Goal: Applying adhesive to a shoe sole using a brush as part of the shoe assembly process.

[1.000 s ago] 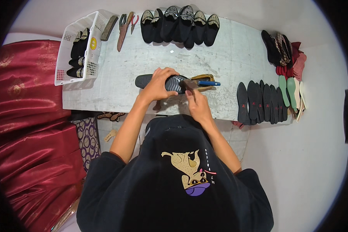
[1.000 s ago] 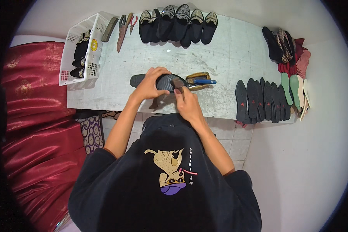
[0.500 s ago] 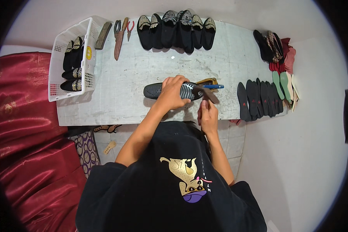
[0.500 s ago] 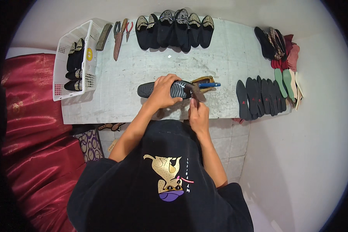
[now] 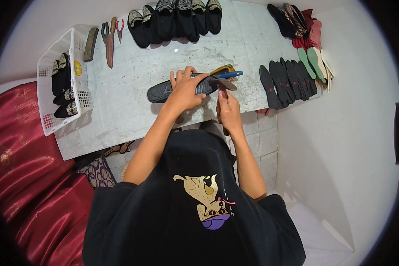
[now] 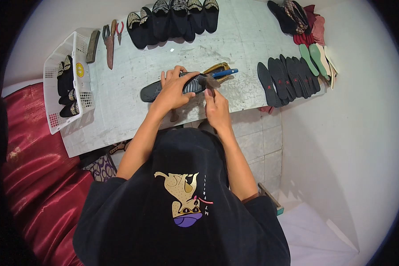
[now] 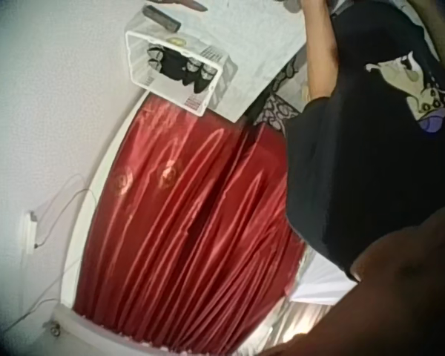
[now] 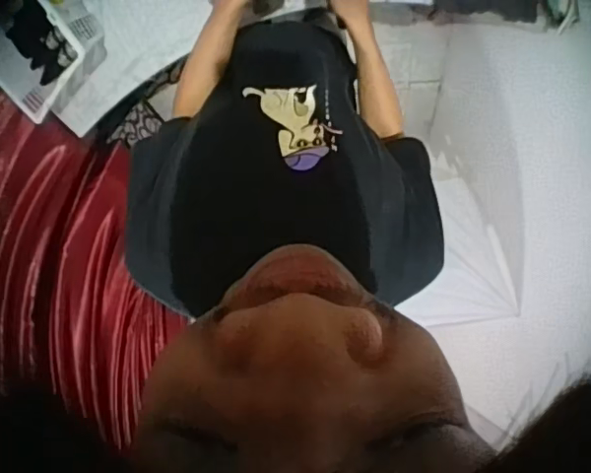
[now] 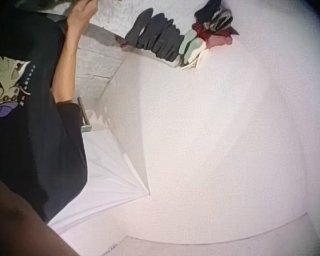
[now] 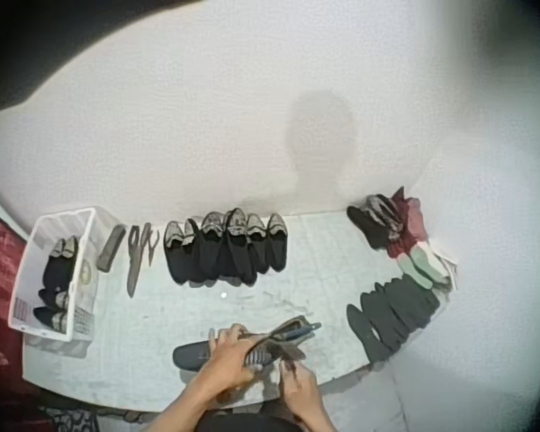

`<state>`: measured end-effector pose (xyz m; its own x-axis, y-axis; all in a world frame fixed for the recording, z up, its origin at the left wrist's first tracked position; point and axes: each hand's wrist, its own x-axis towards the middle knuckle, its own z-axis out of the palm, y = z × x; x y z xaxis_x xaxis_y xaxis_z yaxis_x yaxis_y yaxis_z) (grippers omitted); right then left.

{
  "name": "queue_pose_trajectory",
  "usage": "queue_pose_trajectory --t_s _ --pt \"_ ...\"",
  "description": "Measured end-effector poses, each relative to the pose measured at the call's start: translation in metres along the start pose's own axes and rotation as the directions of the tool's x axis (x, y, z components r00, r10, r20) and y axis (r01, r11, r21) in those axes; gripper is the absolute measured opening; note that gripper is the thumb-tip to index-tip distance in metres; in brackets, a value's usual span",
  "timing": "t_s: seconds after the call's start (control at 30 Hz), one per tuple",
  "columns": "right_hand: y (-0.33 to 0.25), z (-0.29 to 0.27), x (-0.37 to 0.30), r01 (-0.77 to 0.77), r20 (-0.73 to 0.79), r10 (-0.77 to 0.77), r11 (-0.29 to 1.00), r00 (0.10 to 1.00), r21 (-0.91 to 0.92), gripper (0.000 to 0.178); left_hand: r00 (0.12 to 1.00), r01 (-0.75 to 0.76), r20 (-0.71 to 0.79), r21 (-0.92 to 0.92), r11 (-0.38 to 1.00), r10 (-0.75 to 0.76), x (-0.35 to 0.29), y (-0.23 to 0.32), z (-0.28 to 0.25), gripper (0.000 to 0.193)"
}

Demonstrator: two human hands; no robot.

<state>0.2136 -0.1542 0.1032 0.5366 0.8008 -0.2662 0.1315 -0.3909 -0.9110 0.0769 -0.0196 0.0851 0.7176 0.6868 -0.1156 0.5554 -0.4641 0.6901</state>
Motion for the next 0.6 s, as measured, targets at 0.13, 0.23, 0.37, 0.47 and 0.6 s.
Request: queue_pose_trajectory --t_s 0.13,0.23,0.37,0.47,0.6 --pt "-0.021 -0.007 0.008 0.042 0.059 -0.041 0.999 0.997 -0.027 0.035 0.987 0.122 0.097 0.085 0.989 -0.13 0.007 0.011 0.002 0.076" --pt "-0.02 -0.014 0.011 0.116 0.075 -0.114 0.993 0.991 -0.022 0.035 0.986 0.135 0.088 0.065 0.989 -0.14 0.007 0.003 0.004 0.08" --pt "0.009 -0.011 0.019 0.126 0.141 -0.131 0.991 0.981 0.044 0.035 0.996 0.089 0.024 0.004 0.996 -0.09 0.007 -0.007 0.012 0.081" --pt "0.003 -0.017 0.021 0.094 0.214 -0.114 0.99 0.97 0.103 0.038 0.995 0.095 -0.01 -0.023 0.995 -0.095 0.011 -0.015 0.015 0.081" --pt "0.015 -0.026 0.018 0.188 0.185 -0.208 0.975 0.96 0.122 0.041 0.994 0.108 -0.023 -0.021 0.994 -0.109 0.008 -0.013 0.018 0.08"
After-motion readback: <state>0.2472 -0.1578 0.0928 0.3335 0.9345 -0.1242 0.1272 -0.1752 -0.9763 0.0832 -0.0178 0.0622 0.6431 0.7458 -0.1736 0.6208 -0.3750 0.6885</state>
